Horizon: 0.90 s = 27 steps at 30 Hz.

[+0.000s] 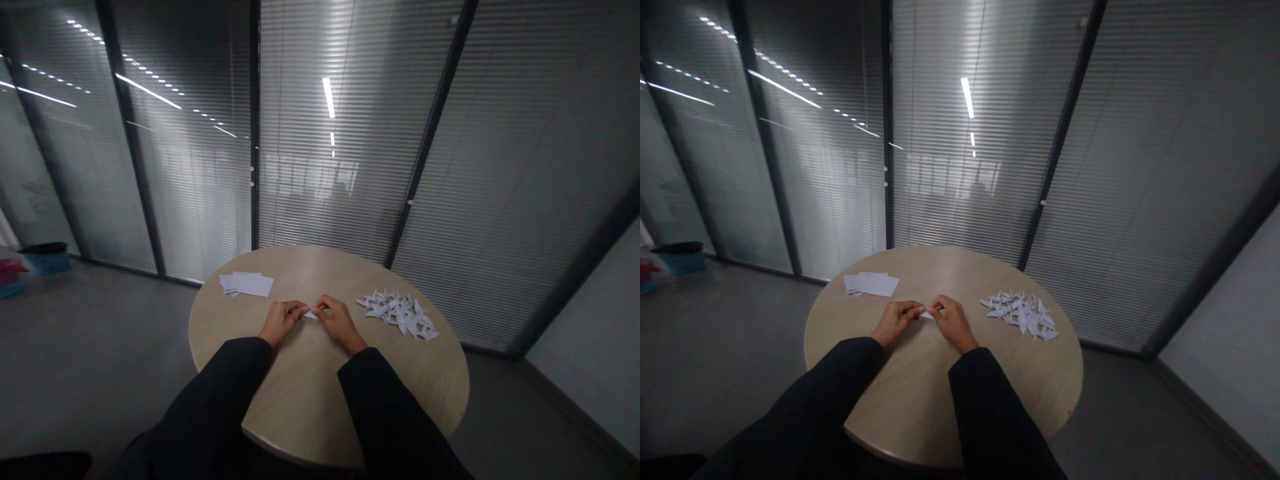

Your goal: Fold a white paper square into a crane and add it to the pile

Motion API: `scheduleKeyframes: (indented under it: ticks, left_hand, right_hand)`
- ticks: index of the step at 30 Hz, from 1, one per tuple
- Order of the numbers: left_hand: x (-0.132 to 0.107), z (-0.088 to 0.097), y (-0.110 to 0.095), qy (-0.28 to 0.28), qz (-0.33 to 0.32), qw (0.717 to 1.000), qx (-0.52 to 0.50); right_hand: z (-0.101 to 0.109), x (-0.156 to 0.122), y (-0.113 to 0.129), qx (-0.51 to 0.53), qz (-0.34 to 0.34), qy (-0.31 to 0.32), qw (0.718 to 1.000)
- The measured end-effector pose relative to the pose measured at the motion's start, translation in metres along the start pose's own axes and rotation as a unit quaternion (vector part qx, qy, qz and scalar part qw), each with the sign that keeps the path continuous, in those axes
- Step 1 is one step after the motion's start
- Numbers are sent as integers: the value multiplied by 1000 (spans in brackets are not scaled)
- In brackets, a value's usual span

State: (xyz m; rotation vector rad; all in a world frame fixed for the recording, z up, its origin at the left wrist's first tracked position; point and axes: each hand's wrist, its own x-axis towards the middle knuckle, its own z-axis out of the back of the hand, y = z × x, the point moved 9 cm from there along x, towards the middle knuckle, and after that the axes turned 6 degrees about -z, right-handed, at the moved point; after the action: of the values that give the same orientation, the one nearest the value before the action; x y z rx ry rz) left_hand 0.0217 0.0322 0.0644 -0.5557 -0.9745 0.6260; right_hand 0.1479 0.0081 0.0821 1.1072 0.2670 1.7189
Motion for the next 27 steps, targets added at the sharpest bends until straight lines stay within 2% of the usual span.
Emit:
scheduleKeyframes:
  ticks: [8, 13, 15, 18, 20, 27]
  left_hand:
    - [0, -3, -2, 15, 1, 999, -30]
    - [2, -6, 6, 13, 28, 995, -98]
    - [3, -5, 13, -10, 55, 984, -167]
    - [5, -8, 24, -41, 90, 954, -282]
    - [5, -12, 29, -45, 100, 941, -320]
    - [5, -17, 32, -43, 107, 944, -310]
  right_hand:
    - [0, 0, -2, -3, -3, 5, 1000]
    - [2, 0, -5, -4, -11, -5, 1000]
    - [3, 1, -8, 11, -21, -18, 1000]
    - [7, 1, -16, 45, -50, -48, 997]
    - [7, 0, -20, 69, -67, -63, 993]
    - [0, 0, -19, 91, -78, -53, 991]
